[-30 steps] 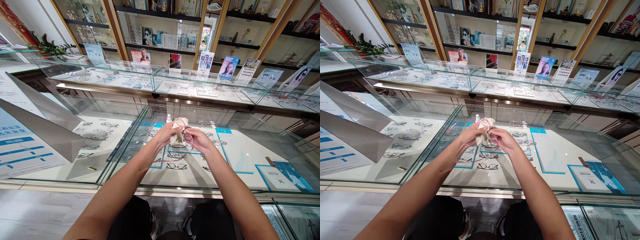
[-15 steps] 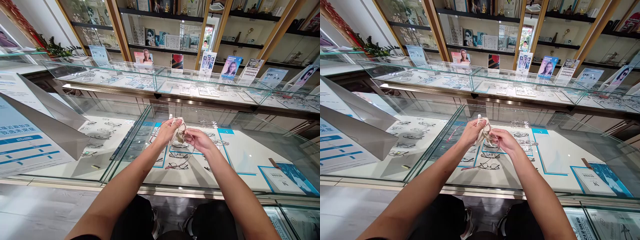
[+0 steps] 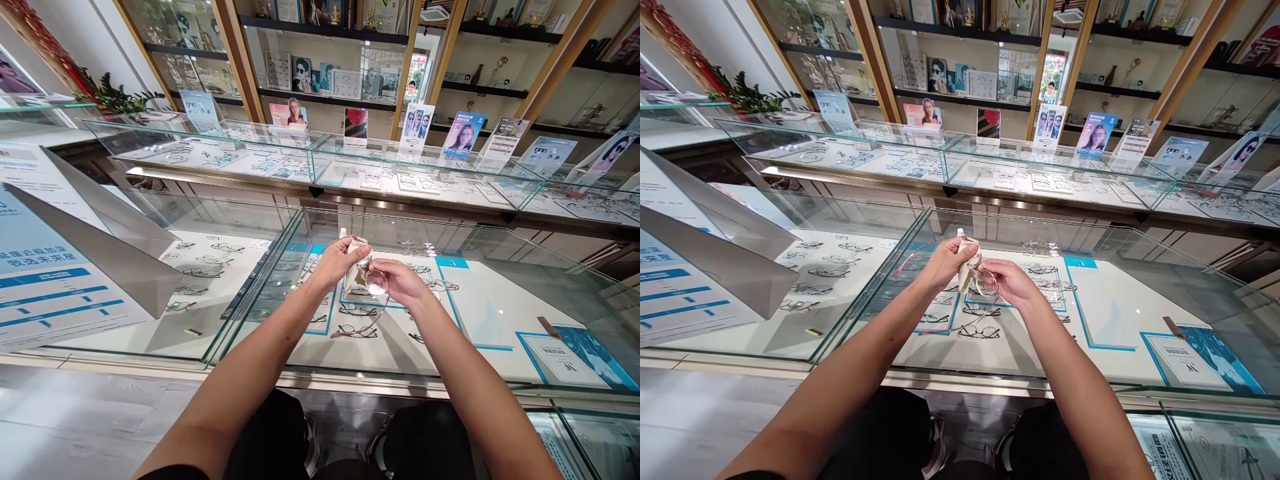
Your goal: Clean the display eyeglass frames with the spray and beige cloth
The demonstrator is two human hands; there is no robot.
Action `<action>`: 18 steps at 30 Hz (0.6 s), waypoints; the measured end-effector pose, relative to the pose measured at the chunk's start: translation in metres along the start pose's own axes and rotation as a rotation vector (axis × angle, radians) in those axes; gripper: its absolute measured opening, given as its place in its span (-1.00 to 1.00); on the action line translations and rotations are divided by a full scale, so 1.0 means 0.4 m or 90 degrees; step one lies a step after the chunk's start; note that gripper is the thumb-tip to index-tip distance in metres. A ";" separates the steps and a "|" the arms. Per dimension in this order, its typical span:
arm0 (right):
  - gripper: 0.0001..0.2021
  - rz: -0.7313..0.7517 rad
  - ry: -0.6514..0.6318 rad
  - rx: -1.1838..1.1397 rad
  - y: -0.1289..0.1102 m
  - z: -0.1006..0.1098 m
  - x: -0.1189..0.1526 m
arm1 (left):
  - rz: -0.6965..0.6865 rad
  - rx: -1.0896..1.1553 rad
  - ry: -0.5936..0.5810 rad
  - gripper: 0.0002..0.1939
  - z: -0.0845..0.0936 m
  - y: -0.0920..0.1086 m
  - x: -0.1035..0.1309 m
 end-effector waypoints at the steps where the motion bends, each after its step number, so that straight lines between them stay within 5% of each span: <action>1: -0.82 0.004 0.005 -0.001 0.000 0.004 -0.001 | -0.005 -0.012 -0.004 -0.57 0.001 0.002 0.001; 9: -0.83 0.015 0.018 -0.018 0.001 0.026 -0.005 | 0.038 0.036 -0.068 -0.57 -0.004 0.021 0.007; 18: -0.79 -0.015 0.022 -0.001 0.010 0.005 -0.009 | 0.020 -0.019 0.001 -0.53 0.006 -0.005 -0.003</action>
Point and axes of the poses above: each hand's wrist, its own x-axis away from the middle knuckle, its own z-axis out of the back of the hand, y = z × x, the point moved 2 cm from there along -x, towards the middle knuckle, and after that the axes turned 14 degrees about x, right-handed, at the moved point
